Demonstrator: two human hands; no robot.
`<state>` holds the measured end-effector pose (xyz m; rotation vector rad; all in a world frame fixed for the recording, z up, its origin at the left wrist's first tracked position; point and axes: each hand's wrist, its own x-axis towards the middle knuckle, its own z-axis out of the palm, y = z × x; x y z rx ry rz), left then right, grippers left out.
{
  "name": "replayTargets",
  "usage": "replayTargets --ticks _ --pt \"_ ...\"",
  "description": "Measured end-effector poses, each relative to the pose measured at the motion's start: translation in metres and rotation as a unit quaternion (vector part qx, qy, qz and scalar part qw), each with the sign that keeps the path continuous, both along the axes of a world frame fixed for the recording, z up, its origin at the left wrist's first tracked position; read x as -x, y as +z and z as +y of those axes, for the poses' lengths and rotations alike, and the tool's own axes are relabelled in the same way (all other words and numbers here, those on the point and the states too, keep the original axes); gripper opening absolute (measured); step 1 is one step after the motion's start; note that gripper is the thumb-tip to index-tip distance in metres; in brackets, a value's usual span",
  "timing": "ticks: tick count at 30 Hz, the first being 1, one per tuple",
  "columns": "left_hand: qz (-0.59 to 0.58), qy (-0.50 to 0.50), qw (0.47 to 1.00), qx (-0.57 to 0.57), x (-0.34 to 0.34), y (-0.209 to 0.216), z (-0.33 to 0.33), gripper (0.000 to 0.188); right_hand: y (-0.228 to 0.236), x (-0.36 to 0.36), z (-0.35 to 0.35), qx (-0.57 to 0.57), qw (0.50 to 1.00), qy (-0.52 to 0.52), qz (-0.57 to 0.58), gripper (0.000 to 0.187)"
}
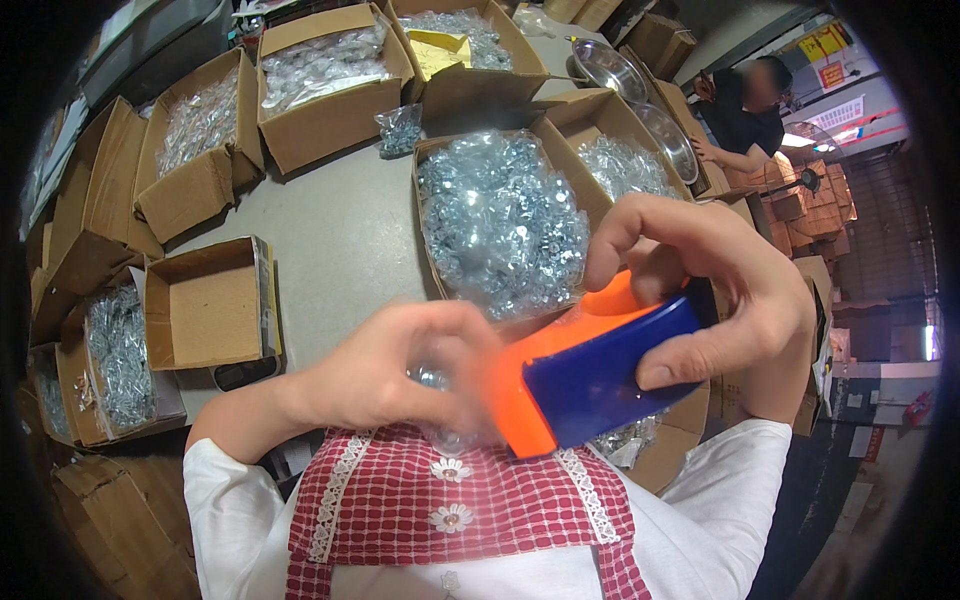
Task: The person sorts small metal hardware pieces from a box onto a table, places them into a clear plastic bag, and seals the bag using a handheld tape dispenser. The sealed bag is then placed into a cardboard box.
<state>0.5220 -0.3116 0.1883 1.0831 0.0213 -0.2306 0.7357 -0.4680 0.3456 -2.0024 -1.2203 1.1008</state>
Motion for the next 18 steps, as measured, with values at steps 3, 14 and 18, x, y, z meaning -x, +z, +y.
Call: replayTargets --ticks 3,14,18 --pt "-0.029 0.001 1.000 0.001 0.007 0.008 -0.002 0.046 0.005 0.016 -0.011 -0.032 0.992 -0.119 -0.001 0.074" --pt "-0.012 0.038 0.999 0.001 0.022 0.010 0.001 0.046 0.021 -0.028 -0.015 -0.045 0.998 0.013 -0.040 0.076" --pt "-0.042 0.071 0.995 -0.049 0.011 0.002 0.000 0.046 0.017 -0.003 -0.013 -0.063 0.989 -0.050 -0.126 0.079"
